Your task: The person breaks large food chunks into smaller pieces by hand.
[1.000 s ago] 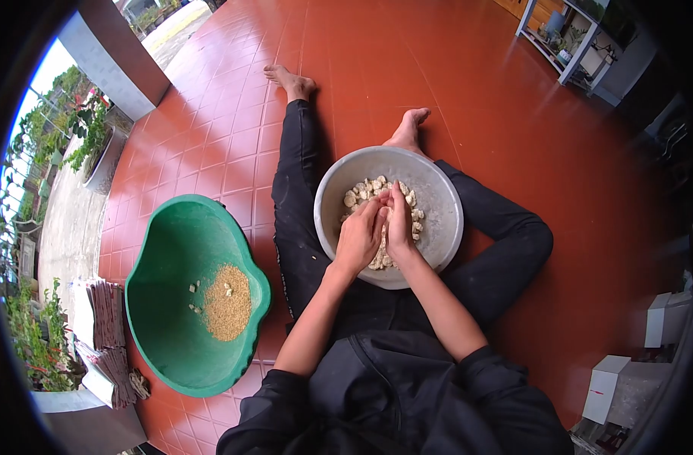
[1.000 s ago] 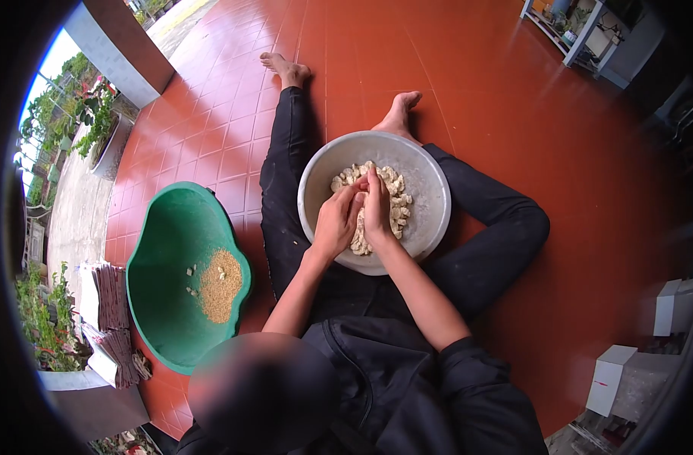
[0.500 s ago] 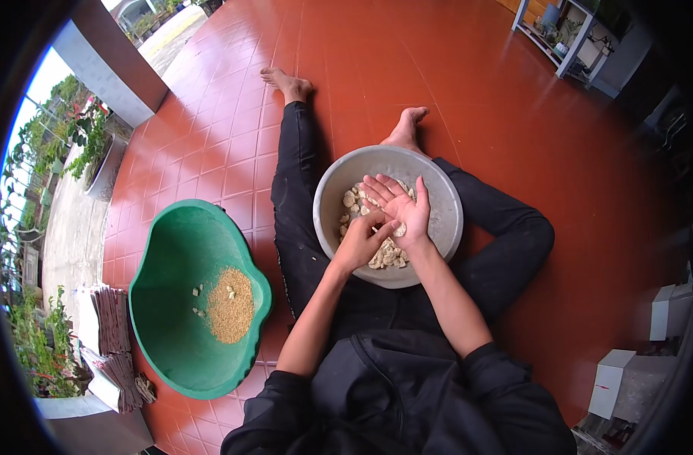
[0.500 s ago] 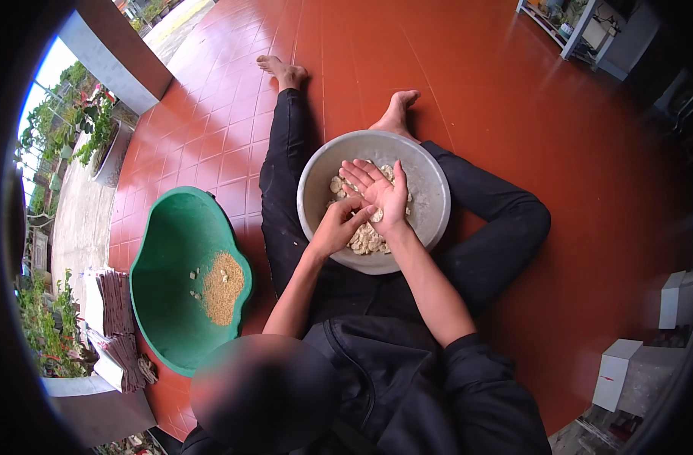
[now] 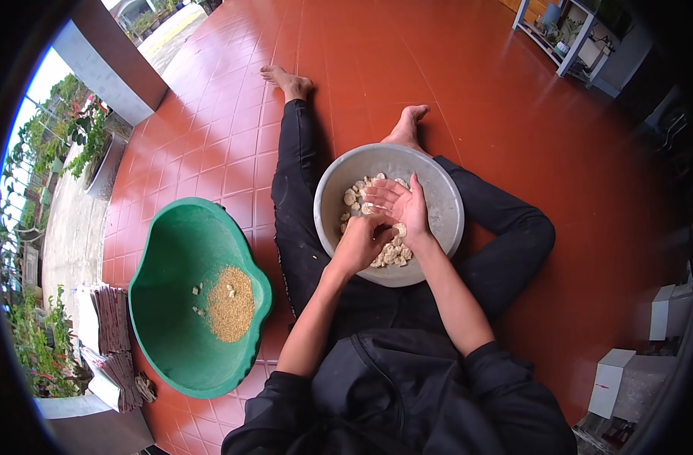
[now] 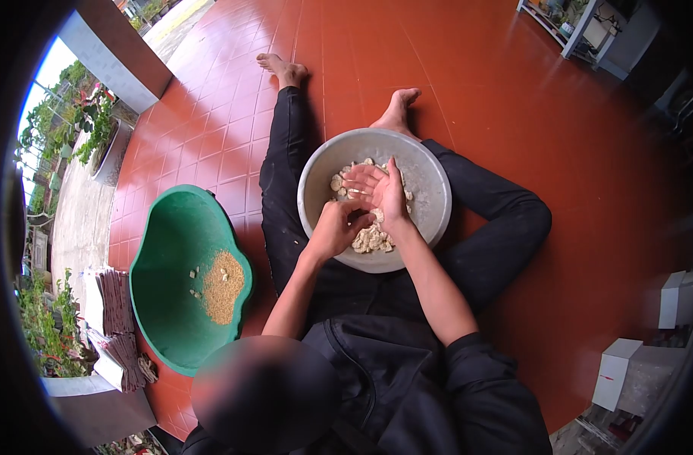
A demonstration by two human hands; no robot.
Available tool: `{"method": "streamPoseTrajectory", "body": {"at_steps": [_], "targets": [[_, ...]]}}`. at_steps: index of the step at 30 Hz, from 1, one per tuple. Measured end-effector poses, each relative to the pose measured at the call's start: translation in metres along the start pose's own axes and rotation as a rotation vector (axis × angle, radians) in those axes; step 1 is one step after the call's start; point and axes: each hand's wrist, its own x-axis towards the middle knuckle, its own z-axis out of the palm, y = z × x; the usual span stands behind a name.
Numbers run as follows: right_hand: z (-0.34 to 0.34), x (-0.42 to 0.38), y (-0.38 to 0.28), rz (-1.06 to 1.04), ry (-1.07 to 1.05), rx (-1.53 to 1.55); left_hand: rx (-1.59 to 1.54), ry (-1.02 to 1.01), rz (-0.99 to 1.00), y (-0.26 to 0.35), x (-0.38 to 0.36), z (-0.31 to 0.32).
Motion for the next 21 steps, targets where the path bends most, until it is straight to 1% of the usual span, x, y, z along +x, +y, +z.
{"method": "streamPoseTrajectory", "body": {"at_steps": [2,3,4,5,6,8,10,12,14,16,18,20,21], "targets": [[-0.007,0.004,0.005,-0.128,0.145,-0.586,-0.010,0.162,0.078,0.002,-0.001,0.000],[-0.008,0.003,0.009,-0.255,0.169,-0.777,-0.007,0.165,0.077,-0.001,-0.001,0.000],[-0.010,0.002,0.008,-0.343,0.103,-0.944,-0.054,0.213,0.037,-0.007,0.001,0.000],[-0.011,-0.001,0.009,-0.409,0.084,-1.121,-0.097,0.266,0.000,-0.013,0.003,-0.002],[0.000,-0.006,0.007,-0.487,0.054,-1.293,-0.132,0.338,0.057,-0.018,0.004,-0.002],[0.015,-0.015,0.001,-0.492,-0.093,-1.305,-0.076,0.363,0.013,-0.018,0.003,-0.010],[0.010,-0.015,-0.003,-0.488,-0.230,-1.437,-0.031,0.398,0.020,-0.025,0.001,-0.013],[0.011,-0.020,-0.008,-0.356,-0.273,-1.554,0.053,0.388,0.089,-0.030,-0.002,-0.014],[0.014,-0.030,-0.012,-0.330,-0.327,-1.645,0.149,0.333,0.097,-0.039,-0.003,-0.011],[0.000,-0.037,-0.010,-0.312,-0.385,-1.660,0.149,0.234,0.162,-0.044,-0.008,-0.006],[-0.008,-0.053,-0.008,-0.258,-0.374,-1.751,0.298,0.107,0.086,-0.053,-0.013,0.009],[-0.013,-0.065,-0.004,-0.272,-0.365,-1.777,0.382,0.006,0.214,-0.065,-0.018,0.023],[-0.016,-0.068,-0.001,-0.244,-0.350,-1.827,0.403,-0.016,0.221,-0.066,-0.018,0.026]]}}
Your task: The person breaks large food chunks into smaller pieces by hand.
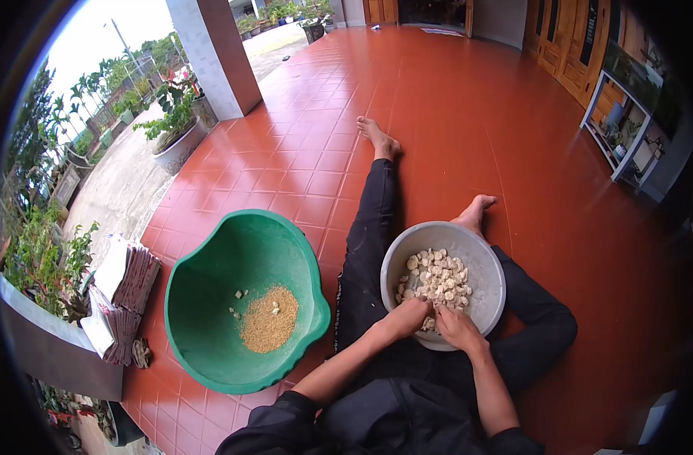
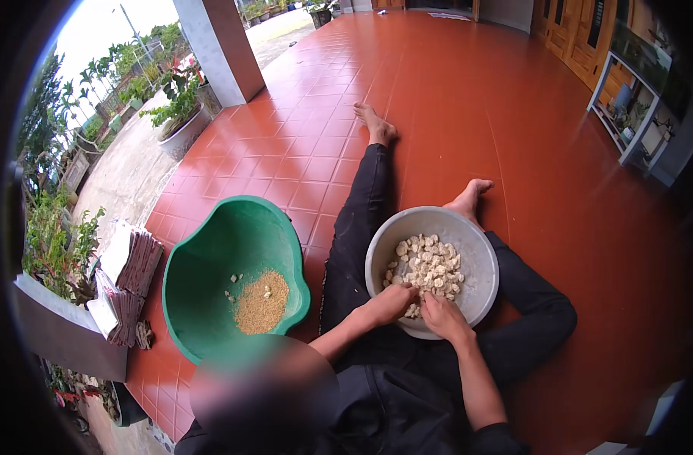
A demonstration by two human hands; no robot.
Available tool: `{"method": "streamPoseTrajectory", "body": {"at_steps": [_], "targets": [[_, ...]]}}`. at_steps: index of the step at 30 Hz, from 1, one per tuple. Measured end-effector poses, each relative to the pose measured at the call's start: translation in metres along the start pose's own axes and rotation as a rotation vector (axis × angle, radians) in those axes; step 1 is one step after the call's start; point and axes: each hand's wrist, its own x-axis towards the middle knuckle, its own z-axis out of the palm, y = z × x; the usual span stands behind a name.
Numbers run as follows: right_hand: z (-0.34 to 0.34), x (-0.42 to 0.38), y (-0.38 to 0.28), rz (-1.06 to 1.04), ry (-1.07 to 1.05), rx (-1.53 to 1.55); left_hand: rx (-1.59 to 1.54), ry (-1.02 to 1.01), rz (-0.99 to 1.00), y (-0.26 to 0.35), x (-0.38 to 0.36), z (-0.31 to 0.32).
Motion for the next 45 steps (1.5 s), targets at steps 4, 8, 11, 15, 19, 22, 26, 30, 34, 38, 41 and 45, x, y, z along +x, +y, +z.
{"method": "streamPoseTrajectory", "body": {"at_steps": [4,8,11,15,19,22,26,30,34,38,41,45], "targets": [[0.000,0.000,0.006,0.032,-0.069,-0.006,-0.008,-0.009,-0.026,0.000,0.000,-0.001],[0.001,-0.006,0.004,0.000,-0.074,-0.007,-0.021,-0.065,0.078,0.002,-0.007,-0.006],[0.004,-0.013,0.000,-0.012,-0.035,-0.035,-0.025,-0.120,0.099,0.009,-0.009,-0.013],[0.014,-0.017,0.004,0.005,0.023,-0.041,-0.001,-0.099,0.033,0.011,-0.010,-0.013],[0.014,-0.016,0.001,0.015,0.012,-0.050,-0.002,-0.056,-0.042,0.014,-0.011,-0.012],[0.016,-0.016,-0.002,0.064,-0.009,-0.044,-0.028,-0.009,-0.058,0.014,-0.011,-0.010],[0.024,-0.015,0.000,0.136,0.012,0.001,-0.025,0.029,-0.082,0.015,-0.010,-0.006],[0.026,-0.012,0.004,0.132,0.030,0.102,-0.049,0.062,-0.110,0.019,-0.009,-0.007],[0.014,-0.011,0.000,0.095,0.100,0.268,-0.186,0.064,-0.111,0.016,-0.003,-0.014],[0.004,-0.008,-0.009,0.131,0.128,0.466,-0.405,-0.013,-0.191,0.018,-0.006,-0.022],[0.009,-0.008,0.002,0.105,0.114,0.416,-0.437,-0.017,-0.203,0.017,-0.007,-0.023],[0.002,-0.009,-0.003,0.129,0.095,0.420,-0.333,0.012,-0.161,0.021,-0.006,-0.024]]}}
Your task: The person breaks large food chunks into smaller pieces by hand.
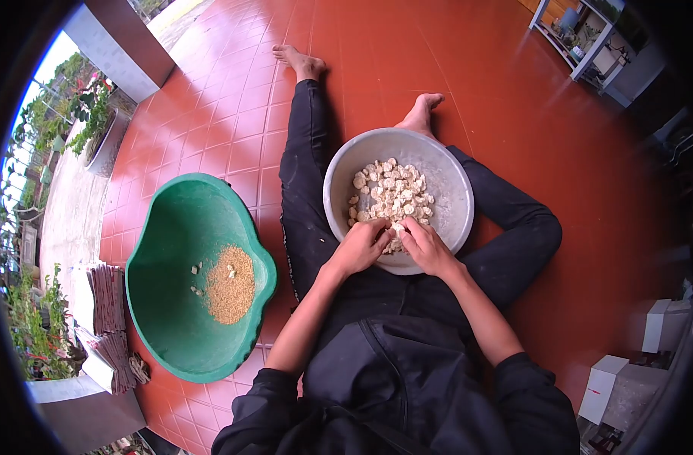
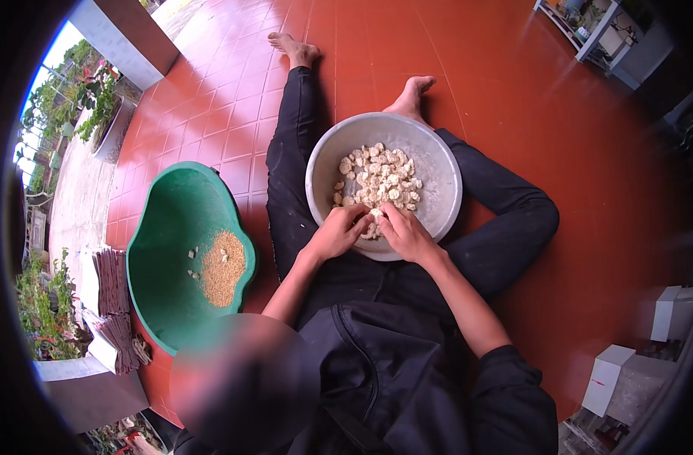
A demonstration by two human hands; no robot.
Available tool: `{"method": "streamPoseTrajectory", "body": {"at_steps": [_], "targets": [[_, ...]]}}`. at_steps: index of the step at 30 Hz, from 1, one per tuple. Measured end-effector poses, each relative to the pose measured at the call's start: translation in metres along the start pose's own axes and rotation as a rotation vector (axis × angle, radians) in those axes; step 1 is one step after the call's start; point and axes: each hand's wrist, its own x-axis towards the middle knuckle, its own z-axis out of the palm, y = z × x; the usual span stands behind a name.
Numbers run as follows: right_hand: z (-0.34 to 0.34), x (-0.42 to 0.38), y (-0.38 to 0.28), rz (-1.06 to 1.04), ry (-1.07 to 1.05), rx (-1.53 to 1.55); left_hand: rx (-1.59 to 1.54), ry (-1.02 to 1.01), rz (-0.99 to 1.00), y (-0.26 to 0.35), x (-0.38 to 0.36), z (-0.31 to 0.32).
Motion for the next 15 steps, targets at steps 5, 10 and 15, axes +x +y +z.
{"method": "streamPoseTrajectory", "body": {"at_steps": [5,10,15], "targets": [[-0.0009,-0.0006,-0.0004,-0.158,0.009,-0.122,-0.043,-0.002,0.017,0.0035,0.0002,-0.0058],[-0.0011,-0.0020,0.0010,-0.173,-0.022,-0.140,-0.021,-0.016,-0.025,0.0054,-0.0020,-0.0076],[0.0029,-0.0023,0.0063,-0.180,-0.042,-0.242,-0.029,-0.018,-0.034,0.0049,-0.0030,-0.0080]]}}
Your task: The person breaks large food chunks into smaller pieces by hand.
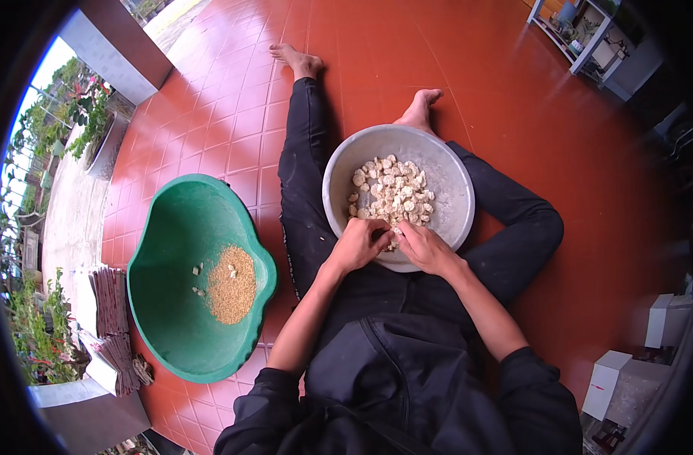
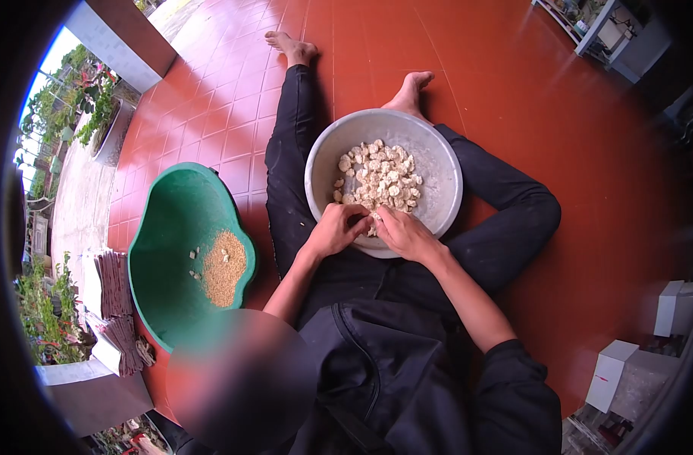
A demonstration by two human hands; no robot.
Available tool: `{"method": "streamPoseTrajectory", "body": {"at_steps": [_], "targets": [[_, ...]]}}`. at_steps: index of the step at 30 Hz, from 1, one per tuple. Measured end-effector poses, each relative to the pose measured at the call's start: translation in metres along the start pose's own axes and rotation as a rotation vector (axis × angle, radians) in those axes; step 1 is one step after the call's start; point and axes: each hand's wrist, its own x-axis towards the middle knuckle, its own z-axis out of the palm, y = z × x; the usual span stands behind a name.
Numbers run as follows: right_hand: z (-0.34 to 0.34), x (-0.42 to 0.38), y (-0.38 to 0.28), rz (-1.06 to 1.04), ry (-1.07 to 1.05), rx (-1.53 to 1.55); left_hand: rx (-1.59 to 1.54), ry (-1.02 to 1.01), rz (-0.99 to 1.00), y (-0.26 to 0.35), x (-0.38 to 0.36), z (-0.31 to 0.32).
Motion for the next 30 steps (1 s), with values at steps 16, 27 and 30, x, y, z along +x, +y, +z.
{"method": "streamPoseTrajectory", "body": {"at_steps": [16,27,30], "targets": [[0.003,0.004,-0.009,0.113,0.053,0.218,-0.012,0.189,0.062,-0.001,0.000,0.014],[0.005,0.019,-0.014,0.222,0.321,0.243,-0.175,0.244,-0.025,0.020,0.009,0.021],[0.007,0.025,-0.021,0.126,0.473,0.174,-0.138,0.280,0.079,0.031,0.010,0.022]]}}
